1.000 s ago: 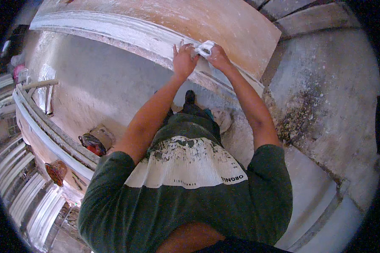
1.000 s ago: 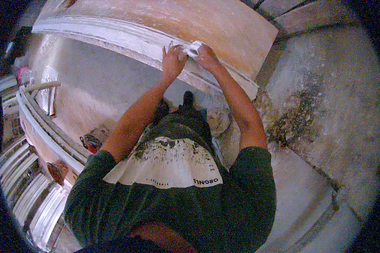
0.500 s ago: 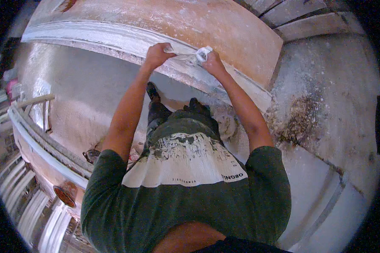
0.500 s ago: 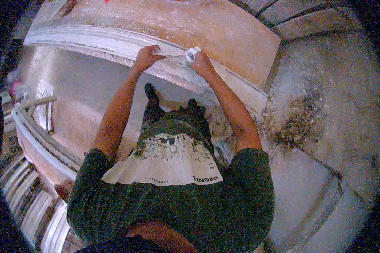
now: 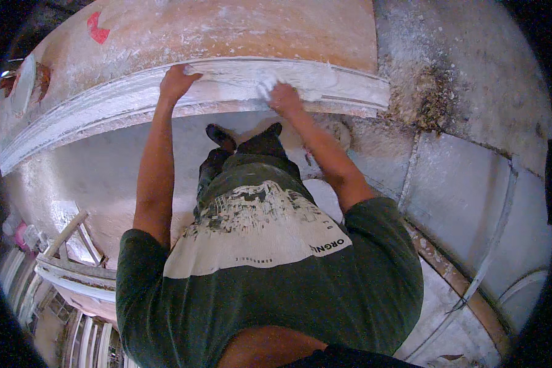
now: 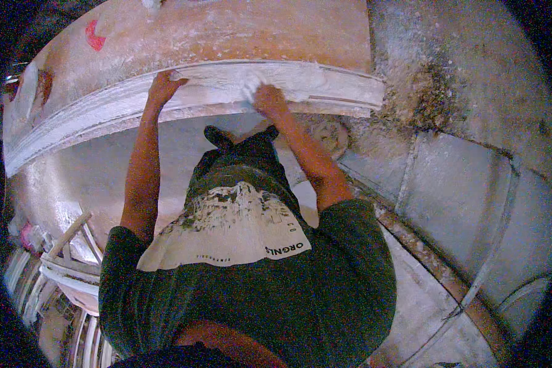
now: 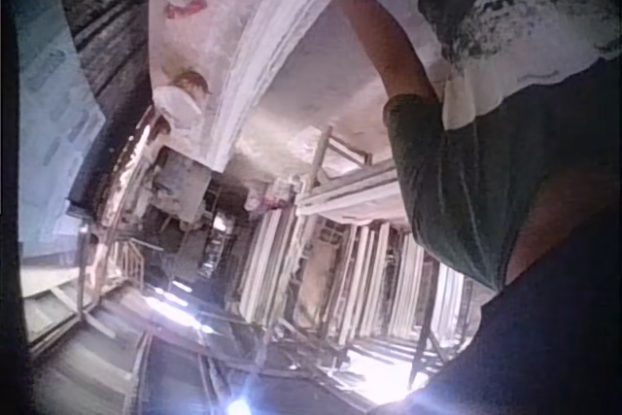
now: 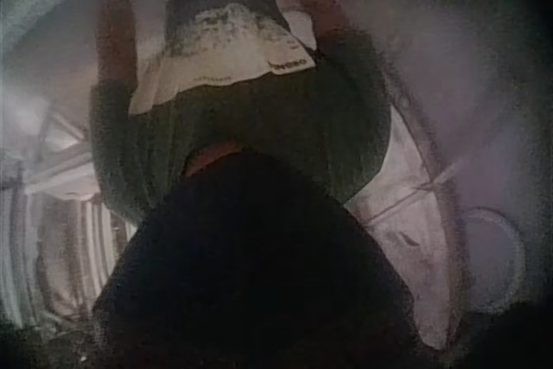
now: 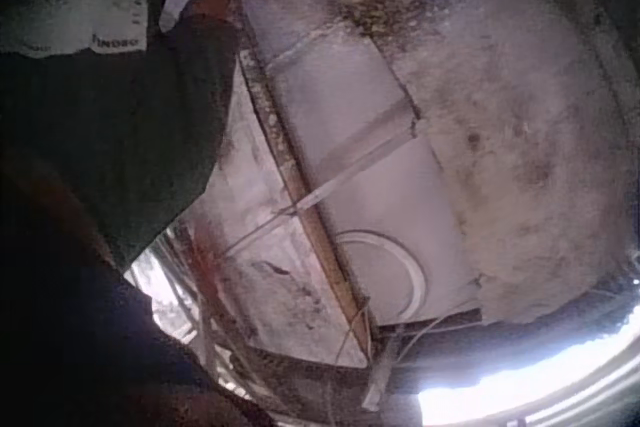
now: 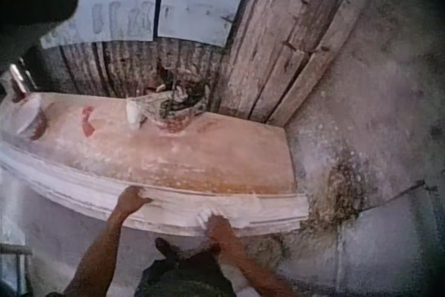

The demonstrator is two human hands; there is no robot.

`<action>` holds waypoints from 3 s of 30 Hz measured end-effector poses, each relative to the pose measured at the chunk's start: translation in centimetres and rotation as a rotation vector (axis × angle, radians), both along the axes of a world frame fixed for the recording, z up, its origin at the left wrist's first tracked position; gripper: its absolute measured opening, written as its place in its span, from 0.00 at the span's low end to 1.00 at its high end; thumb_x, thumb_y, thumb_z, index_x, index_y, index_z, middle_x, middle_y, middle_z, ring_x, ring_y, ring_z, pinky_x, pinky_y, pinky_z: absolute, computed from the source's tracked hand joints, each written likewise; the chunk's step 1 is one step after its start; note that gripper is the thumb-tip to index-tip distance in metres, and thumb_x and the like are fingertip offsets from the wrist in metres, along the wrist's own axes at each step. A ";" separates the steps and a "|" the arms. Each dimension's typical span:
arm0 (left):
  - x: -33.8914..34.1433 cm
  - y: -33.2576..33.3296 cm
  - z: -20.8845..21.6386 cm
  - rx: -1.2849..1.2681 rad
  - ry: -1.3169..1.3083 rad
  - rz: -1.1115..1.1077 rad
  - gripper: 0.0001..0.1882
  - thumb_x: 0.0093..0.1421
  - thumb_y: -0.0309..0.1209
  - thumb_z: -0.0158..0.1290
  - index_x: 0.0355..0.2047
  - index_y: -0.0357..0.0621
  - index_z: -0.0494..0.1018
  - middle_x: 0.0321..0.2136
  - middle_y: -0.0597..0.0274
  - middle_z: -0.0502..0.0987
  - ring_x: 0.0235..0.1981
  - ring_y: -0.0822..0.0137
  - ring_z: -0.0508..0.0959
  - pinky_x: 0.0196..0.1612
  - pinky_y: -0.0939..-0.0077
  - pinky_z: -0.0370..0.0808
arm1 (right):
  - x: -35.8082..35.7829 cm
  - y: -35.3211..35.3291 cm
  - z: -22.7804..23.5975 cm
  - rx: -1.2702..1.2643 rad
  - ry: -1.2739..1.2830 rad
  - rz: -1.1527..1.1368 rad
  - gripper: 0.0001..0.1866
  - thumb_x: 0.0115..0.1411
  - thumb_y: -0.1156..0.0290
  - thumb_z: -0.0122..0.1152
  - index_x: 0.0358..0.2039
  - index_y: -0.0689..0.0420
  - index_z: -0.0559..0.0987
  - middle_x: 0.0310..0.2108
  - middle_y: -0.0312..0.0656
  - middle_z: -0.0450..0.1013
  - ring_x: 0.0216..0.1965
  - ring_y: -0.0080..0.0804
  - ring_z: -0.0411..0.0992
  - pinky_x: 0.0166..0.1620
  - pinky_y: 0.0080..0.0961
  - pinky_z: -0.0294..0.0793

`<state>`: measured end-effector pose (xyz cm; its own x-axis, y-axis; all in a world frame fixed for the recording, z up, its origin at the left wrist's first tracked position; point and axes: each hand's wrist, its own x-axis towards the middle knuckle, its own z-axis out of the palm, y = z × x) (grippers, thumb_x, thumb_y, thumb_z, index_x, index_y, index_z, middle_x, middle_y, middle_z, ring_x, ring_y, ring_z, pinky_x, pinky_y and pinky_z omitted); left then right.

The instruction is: The person applies a white paste to a long curved wooden molding using a cloth. They repeatedly dip the cloth into a bucket of paste and spread it along the molding's surface and edges.

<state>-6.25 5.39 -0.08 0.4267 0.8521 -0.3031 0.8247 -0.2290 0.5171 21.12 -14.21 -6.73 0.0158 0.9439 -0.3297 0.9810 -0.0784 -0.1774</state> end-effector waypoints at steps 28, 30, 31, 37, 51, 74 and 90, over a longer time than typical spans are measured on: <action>-13.3 5.0 -4.7 0.155 -0.232 0.072 0.25 0.43 0.34 0.65 0.41 0.36 0.74 0.36 0.46 0.76 0.41 0.49 0.75 0.46 0.63 0.71 | 3.2 -1.7 -4.1 0.195 0.063 -0.256 0.07 0.39 0.64 0.58 0.19 0.53 0.77 0.23 0.44 0.72 0.30 0.42 0.72 0.34 0.39 0.73; -12.6 4.0 -2.1 0.275 -0.223 0.019 0.24 0.42 0.34 0.66 0.40 0.37 0.74 0.34 0.47 0.75 0.39 0.50 0.75 0.44 0.63 0.71 | 7.5 -4.1 -2.1 0.162 -0.227 -0.523 0.07 0.39 0.65 0.60 0.17 0.53 0.75 0.21 0.43 0.71 0.27 0.41 0.71 0.32 0.37 0.73; -13.1 3.9 -2.7 0.342 -0.191 0.049 0.24 0.42 0.34 0.66 0.40 0.37 0.74 0.34 0.47 0.75 0.39 0.50 0.75 0.44 0.65 0.71 | 9.4 -5.0 -1.4 0.301 -0.274 -0.465 0.07 0.39 0.64 0.60 0.18 0.54 0.76 0.22 0.43 0.71 0.27 0.41 0.71 0.32 0.36 0.73; -14.9 4.9 -5.7 0.255 -0.301 0.181 0.23 0.45 0.32 0.65 0.41 0.36 0.73 0.35 0.47 0.78 0.36 0.52 0.77 0.40 0.65 0.73 | 7.0 -3.7 -2.4 0.502 -0.103 -0.131 0.08 0.41 0.64 0.60 0.20 0.54 0.77 0.20 0.41 0.70 0.26 0.42 0.71 0.32 0.37 0.73; -11.7 1.9 -1.0 0.522 -0.251 0.132 0.24 0.47 0.26 0.60 0.46 0.43 0.71 0.52 0.47 0.68 0.54 0.51 0.67 0.56 0.62 0.64 | -11.3 9.5 2.9 0.005 0.145 0.253 0.13 0.50 0.63 0.54 0.26 0.60 0.78 0.30 0.52 0.74 0.33 0.48 0.75 0.33 0.43 0.77; -5.4 -1.9 0.4 0.262 -0.117 -0.603 0.26 0.56 0.34 0.53 0.56 0.49 0.65 0.54 0.57 0.68 0.58 0.56 0.64 0.60 0.65 0.61 | 13.1 -7.3 -0.8 0.408 -0.486 -0.666 0.13 0.43 0.62 0.60 0.22 0.60 0.77 0.27 0.49 0.73 0.30 0.48 0.72 0.38 0.42 0.73; -20.5 6.9 0.2 0.118 -0.200 -0.821 0.26 0.57 0.31 0.52 0.57 0.49 0.64 0.55 0.53 0.67 0.56 0.53 0.66 0.59 0.64 0.63 | -28.9 11.9 3.5 0.217 0.110 -0.459 0.13 0.46 0.65 0.53 0.23 0.63 0.77 0.28 0.57 0.72 0.32 0.53 0.72 0.39 0.45 0.72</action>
